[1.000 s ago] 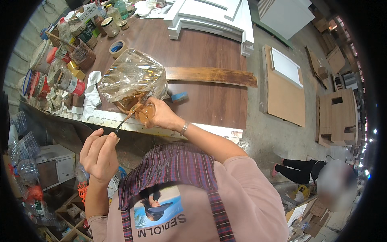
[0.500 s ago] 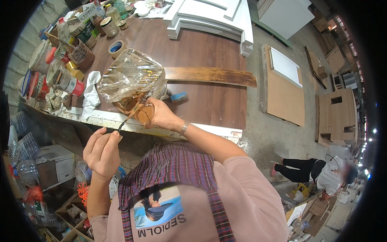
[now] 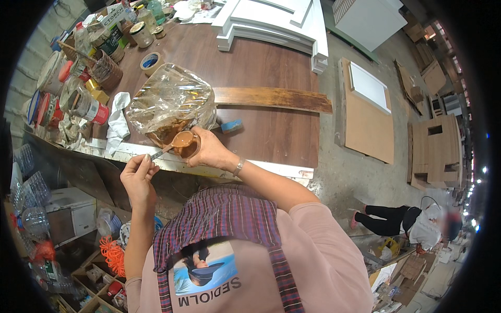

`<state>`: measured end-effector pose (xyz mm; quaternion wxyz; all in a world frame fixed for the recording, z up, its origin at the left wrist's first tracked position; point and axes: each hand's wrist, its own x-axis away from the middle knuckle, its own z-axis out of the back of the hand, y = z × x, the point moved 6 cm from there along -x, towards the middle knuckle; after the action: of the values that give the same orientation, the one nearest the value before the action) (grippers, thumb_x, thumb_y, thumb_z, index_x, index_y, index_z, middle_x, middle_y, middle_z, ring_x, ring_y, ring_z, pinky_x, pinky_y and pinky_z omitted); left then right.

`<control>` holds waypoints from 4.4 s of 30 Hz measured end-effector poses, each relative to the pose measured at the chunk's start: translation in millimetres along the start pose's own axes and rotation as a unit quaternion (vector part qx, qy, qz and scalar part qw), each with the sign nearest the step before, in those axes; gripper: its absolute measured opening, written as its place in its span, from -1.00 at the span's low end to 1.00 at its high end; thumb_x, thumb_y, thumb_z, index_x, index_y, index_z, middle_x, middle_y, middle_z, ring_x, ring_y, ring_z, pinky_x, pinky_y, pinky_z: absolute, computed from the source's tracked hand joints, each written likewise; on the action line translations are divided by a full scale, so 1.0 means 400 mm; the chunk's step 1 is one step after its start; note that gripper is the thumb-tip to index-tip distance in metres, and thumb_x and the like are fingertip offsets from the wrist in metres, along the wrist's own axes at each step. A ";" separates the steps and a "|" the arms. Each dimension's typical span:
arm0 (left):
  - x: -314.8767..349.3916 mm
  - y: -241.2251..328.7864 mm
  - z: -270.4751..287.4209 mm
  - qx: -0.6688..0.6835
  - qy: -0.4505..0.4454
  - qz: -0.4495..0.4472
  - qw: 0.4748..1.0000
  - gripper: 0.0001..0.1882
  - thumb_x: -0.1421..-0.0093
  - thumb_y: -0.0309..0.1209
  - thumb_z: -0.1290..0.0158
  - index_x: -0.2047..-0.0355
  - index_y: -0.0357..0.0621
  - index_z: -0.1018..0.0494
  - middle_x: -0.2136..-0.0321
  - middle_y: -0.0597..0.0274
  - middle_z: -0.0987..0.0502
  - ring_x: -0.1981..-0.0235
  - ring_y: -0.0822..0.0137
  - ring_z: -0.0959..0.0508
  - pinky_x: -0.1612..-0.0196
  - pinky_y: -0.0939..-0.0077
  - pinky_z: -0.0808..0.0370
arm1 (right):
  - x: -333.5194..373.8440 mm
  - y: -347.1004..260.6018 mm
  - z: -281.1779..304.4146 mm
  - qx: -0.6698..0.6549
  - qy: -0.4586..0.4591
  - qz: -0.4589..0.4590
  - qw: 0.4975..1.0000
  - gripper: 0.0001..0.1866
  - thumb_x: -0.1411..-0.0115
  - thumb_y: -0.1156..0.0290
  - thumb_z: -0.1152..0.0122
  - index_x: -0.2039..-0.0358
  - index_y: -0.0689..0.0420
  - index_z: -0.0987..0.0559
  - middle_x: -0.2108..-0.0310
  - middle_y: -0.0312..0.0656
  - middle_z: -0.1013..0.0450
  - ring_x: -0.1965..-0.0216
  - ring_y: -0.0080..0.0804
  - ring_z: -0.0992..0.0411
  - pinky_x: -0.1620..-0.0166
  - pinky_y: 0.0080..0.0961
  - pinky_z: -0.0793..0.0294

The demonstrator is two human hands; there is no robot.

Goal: The person applies a brown substance from a cup to a wooden object using a small brush, spreading it over the surface, and then wipes the edges with a cloth.

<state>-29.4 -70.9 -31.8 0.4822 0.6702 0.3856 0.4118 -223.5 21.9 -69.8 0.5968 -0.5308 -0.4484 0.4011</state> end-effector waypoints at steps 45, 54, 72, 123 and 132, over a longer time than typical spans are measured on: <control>-0.169 -0.010 -0.007 -0.058 -0.031 0.021 0.998 -0.93 -0.21 -0.59 -0.13 0.43 -0.32 -0.53 0.59 0.26 -0.51 0.60 0.48 -0.45 0.46 0.63 -0.44 | 0.001 0.001 0.011 0.052 -0.002 -0.004 0.999 -0.34 0.31 0.38 -0.48 0.13 0.28 -0.44 0.21 -0.13 -0.46 0.15 -0.41 -0.41 0.00 -0.48 -0.41; -0.161 -0.007 0.023 -0.033 -0.009 0.069 0.997 -0.95 -0.19 -0.59 -0.15 0.42 -0.30 -0.53 0.58 0.28 -0.51 0.62 0.50 -0.44 0.42 0.60 -0.51 | 0.000 -0.003 0.010 0.052 -0.003 0.005 0.999 -0.35 0.30 0.39 -0.48 0.13 0.29 -0.45 0.24 -0.15 -0.46 0.16 -0.45 -0.40 0.02 -0.49 -0.40; -0.116 0.001 0.053 -0.009 0.008 0.046 0.999 -0.97 -0.20 -0.60 -0.14 0.36 -0.34 -0.53 0.55 0.28 -0.51 0.56 0.49 -0.45 0.40 0.60 -0.47 | -0.003 -0.002 0.009 0.056 0.019 0.009 0.998 -0.32 0.38 0.39 -0.49 0.16 0.31 -0.45 0.28 -0.05 -0.47 0.20 -0.31 -0.44 0.06 -0.43 -0.45; 0.197 0.206 -0.140 -0.432 -0.117 -0.588 0.674 -0.81 0.03 -0.62 -0.24 0.34 -0.24 -0.59 0.51 0.19 -0.53 0.48 0.19 -0.55 0.23 0.24 -0.61 | 0.004 -0.038 0.008 0.081 0.010 -0.023 0.996 -0.43 0.30 0.51 -0.40 0.16 0.26 -0.46 0.29 -0.21 -0.46 0.21 -0.50 -0.39 0.07 -0.54 -0.43; 0.189 0.212 -0.140 -0.429 -0.115 -0.582 0.681 -0.83 0.03 -0.63 -0.24 0.37 -0.25 -0.58 0.52 0.17 -0.54 0.50 0.18 -0.56 0.24 0.23 -0.61 | 0.012 -0.064 0.002 0.090 0.015 0.005 0.996 -0.44 0.28 0.50 -0.40 0.16 0.25 -0.46 0.28 -0.20 -0.46 0.19 -0.47 -0.41 0.05 -0.51 -0.42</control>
<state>-43.6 -3.5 74.7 0.9001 0.0730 0.4203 0.0885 -222.8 23.5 -43.7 0.6469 -0.4829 -0.3988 0.4351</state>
